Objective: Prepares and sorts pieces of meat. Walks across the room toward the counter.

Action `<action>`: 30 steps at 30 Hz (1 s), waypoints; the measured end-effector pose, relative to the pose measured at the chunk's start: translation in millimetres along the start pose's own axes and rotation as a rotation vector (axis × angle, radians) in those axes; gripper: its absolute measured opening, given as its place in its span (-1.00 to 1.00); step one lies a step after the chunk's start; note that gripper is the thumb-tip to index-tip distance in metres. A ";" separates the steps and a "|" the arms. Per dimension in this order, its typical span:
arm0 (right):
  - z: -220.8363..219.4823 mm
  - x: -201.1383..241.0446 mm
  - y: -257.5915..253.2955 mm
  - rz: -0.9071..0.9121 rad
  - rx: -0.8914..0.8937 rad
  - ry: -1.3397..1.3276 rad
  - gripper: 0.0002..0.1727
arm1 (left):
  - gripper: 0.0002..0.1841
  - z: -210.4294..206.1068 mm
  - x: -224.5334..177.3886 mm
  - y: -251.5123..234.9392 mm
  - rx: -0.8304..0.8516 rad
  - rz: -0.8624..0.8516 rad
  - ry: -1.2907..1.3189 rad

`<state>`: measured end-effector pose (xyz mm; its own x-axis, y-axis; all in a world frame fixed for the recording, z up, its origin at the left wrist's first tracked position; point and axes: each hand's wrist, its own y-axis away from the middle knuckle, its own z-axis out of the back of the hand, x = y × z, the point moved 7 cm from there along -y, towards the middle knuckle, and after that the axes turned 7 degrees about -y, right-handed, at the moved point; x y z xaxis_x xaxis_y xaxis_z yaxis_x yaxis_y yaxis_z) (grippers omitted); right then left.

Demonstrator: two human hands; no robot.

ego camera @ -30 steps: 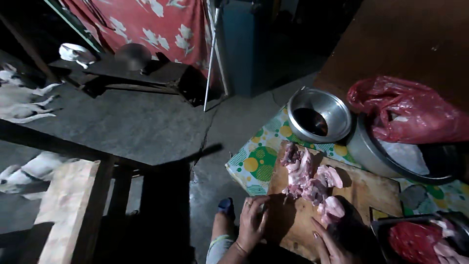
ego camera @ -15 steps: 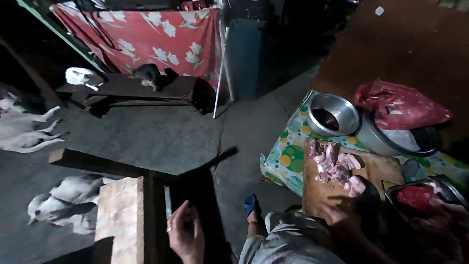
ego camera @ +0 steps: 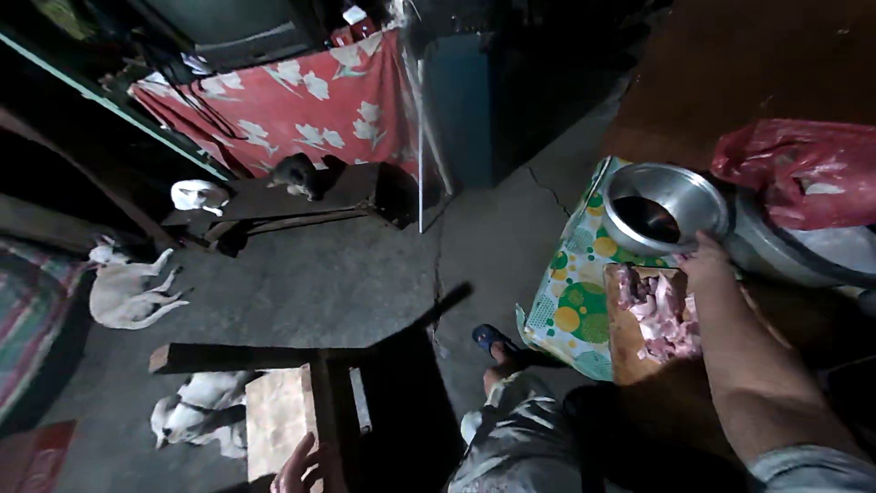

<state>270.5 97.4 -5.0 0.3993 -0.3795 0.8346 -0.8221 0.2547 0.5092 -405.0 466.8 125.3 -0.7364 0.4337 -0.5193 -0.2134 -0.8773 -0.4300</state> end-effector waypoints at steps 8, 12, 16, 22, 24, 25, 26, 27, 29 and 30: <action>-48.2 27.2 33.8 0.363 0.118 -0.023 -0.35 | -0.65 -56.3 -23.4 -114.8 0.120 -0.098 0.010; -102.0 49.9 69.7 0.440 0.252 -0.020 -0.45 | -0.64 -87.1 -37.7 -160.2 0.216 -0.125 0.013; -181.5 45.0 131.9 0.495 0.383 0.093 -0.53 | -0.63 -98.9 -9.0 -189.1 0.160 -0.164 0.036; -311.5 -15.4 246.5 0.513 0.580 0.158 -0.62 | -0.66 -65.9 61.3 -252.3 0.049 -0.085 0.098; -357.4 -43.0 289.5 0.507 0.648 0.188 -0.67 | -0.67 -49.8 84.7 -275.0 0.002 -0.040 0.123; -381.6 -57.9 311.1 0.499 0.684 0.197 -0.69 | -0.67 -41.2 94.2 -287.2 -0.023 -0.033 0.125; -406.6 -73.4 331.9 0.488 0.721 0.201 -0.74 | -0.68 -33.2 102.7 -299.4 -0.051 -0.034 0.130; -431.1 -89.7 352.1 0.467 0.765 0.205 -0.76 | -0.67 -25.8 110.6 -310.6 -0.074 -0.031 0.135; -477.6 -123.8 390.6 0.415 0.840 0.239 -0.70 | -0.68 -13.8 125.8 -332.1 -0.114 -0.010 0.160; -499.7 -141.8 411.5 0.381 0.872 0.263 -0.60 | -0.68 -8.8 134.2 -343.7 -0.135 -0.005 0.171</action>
<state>78.3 700.5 191.2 0.0363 -0.1715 0.9845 -0.8836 -0.4658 -0.0486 -424.8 828.3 196.9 -0.6138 0.4765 -0.6295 -0.1203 -0.8445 -0.5219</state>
